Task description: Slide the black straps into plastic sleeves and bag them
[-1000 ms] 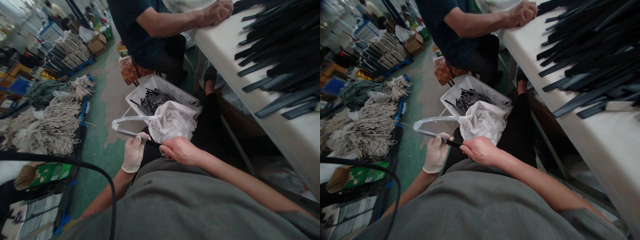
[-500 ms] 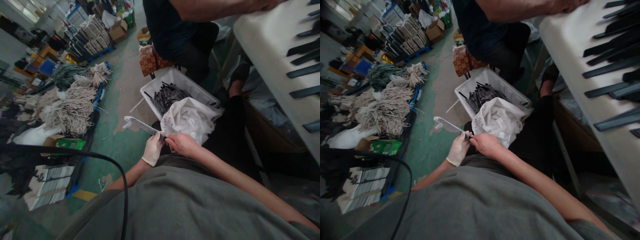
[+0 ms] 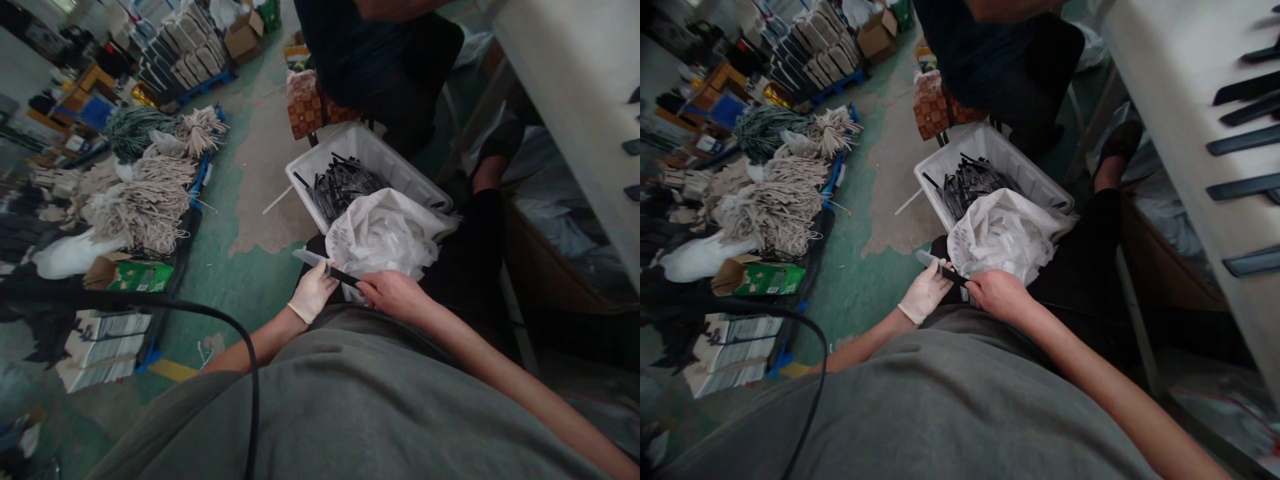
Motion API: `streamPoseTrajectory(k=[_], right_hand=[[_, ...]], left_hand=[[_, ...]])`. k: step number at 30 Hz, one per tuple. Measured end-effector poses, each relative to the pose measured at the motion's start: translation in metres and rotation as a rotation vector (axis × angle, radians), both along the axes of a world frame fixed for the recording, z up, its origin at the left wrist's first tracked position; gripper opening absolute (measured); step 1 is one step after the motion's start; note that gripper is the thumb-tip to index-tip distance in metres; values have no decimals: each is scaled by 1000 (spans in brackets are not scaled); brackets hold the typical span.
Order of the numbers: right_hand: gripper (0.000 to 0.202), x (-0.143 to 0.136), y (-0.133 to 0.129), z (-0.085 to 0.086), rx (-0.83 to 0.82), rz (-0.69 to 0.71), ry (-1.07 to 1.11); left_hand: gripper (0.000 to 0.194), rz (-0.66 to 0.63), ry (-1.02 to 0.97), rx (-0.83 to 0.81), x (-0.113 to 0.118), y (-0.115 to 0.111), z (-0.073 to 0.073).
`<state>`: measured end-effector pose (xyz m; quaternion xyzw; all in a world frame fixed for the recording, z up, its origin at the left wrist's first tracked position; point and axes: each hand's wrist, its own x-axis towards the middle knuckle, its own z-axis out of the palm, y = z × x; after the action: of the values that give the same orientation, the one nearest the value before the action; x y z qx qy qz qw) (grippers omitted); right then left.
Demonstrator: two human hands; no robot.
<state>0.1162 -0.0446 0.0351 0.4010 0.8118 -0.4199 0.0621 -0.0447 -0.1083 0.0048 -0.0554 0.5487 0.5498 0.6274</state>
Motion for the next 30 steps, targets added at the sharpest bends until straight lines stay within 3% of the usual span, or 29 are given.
streamPoseTrajectory(k=[5,10,15,17,23,27,30], right_hand=[[36,-3,0,2,29,-39,23],[36,11,2,8,-11,-94,-8],[39,4,5,8,5,-109,29],[35,4,8,8,31,-116,38],[33,50,3,15,52,-175,30],[24,82,-12,24,16,-298,198],[31,89,-22,30,31,-437,401]], left_hand=[[25,-151,-62,88,6,3,-3],[18,6,10,69,-3,14,1],[23,-187,-59,131,16,11,-4],[19,-178,-58,141,16,14,-2],[18,28,10,30,-22,29,11],[20,29,-29,30,-28,29,5],[19,-22,-103,19,-22,30,1]])
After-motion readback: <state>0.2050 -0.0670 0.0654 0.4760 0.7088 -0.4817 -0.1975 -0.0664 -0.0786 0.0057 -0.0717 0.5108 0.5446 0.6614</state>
